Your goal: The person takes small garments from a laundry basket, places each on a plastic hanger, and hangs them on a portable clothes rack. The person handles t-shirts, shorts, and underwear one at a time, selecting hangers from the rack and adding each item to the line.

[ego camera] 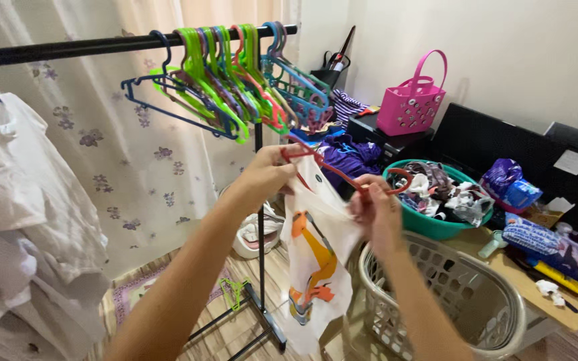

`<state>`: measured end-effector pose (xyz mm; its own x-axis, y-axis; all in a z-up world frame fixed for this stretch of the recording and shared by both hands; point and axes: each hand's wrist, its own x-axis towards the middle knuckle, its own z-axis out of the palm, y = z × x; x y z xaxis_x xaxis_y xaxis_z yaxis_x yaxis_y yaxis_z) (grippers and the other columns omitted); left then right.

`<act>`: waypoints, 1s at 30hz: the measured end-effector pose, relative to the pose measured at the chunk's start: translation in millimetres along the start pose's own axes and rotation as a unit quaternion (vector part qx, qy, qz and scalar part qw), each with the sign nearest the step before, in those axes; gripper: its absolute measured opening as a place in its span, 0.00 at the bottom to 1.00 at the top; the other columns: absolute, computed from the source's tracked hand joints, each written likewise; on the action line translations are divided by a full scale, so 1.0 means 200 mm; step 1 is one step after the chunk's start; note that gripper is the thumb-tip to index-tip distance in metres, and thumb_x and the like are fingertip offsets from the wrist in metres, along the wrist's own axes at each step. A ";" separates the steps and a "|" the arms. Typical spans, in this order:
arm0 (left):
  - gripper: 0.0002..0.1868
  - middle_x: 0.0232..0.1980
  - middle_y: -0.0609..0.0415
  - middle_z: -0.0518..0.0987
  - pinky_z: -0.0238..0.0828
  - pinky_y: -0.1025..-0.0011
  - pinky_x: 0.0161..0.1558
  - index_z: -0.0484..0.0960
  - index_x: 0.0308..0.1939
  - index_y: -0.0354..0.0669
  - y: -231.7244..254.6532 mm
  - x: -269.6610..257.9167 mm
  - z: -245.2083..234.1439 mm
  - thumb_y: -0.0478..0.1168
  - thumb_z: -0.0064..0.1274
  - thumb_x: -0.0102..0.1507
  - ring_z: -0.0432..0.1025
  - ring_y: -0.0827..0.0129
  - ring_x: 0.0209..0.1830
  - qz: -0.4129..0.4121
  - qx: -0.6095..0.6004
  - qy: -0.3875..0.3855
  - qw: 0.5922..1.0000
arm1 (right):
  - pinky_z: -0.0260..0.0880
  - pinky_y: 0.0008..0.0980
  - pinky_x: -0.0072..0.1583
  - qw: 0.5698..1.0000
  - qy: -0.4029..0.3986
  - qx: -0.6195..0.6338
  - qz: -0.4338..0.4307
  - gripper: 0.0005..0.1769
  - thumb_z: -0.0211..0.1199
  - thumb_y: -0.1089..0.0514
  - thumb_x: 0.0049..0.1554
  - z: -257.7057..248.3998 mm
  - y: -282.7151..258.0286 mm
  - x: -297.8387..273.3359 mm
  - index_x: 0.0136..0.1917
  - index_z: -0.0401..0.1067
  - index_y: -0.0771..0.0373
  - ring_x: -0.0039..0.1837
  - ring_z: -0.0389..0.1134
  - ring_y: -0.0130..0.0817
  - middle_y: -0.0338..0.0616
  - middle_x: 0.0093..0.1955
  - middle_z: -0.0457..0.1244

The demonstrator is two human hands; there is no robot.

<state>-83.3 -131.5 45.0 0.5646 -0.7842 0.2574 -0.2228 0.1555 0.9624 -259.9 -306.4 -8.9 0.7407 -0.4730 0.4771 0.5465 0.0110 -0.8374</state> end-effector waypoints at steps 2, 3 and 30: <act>0.24 0.34 0.61 0.79 0.77 0.73 0.33 0.82 0.60 0.45 0.03 -0.01 0.01 0.33 0.45 0.60 0.72 0.78 0.27 -0.007 0.095 0.021 0.995 | 0.57 0.23 0.39 0.988 -0.026 -0.147 -0.039 0.19 0.49 0.44 0.70 -0.14 -0.17 0.04 0.55 0.72 0.60 0.37 0.58 0.22 0.34 0.36 0.60; 0.25 0.33 0.60 0.79 0.76 0.74 0.33 0.81 0.61 0.46 0.03 -0.02 0.02 0.33 0.45 0.59 0.72 0.78 0.26 -0.012 0.148 0.032 0.988 | 0.54 0.23 0.37 0.988 -0.038 -0.147 -0.043 0.18 0.49 0.46 0.69 -0.18 -0.28 0.08 0.54 0.72 0.60 0.35 0.58 0.21 0.35 0.34 0.60; 0.13 0.40 0.49 0.86 0.73 0.67 0.45 0.90 0.49 0.50 0.49 -0.01 0.41 0.47 0.60 0.63 0.78 0.65 0.43 0.210 0.367 -0.001 0.906 | 0.51 0.21 0.33 0.888 -0.222 -0.386 0.116 0.15 0.54 0.49 0.63 -0.38 -0.93 0.44 0.51 0.77 0.57 0.30 0.54 0.15 0.25 0.28 0.58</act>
<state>-171.4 -164.4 132.6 0.3066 -0.7495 0.5867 -0.8863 0.0001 0.4632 -326.6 -417.1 168.1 0.9731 -0.1404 0.1829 0.0558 -0.6262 -0.7777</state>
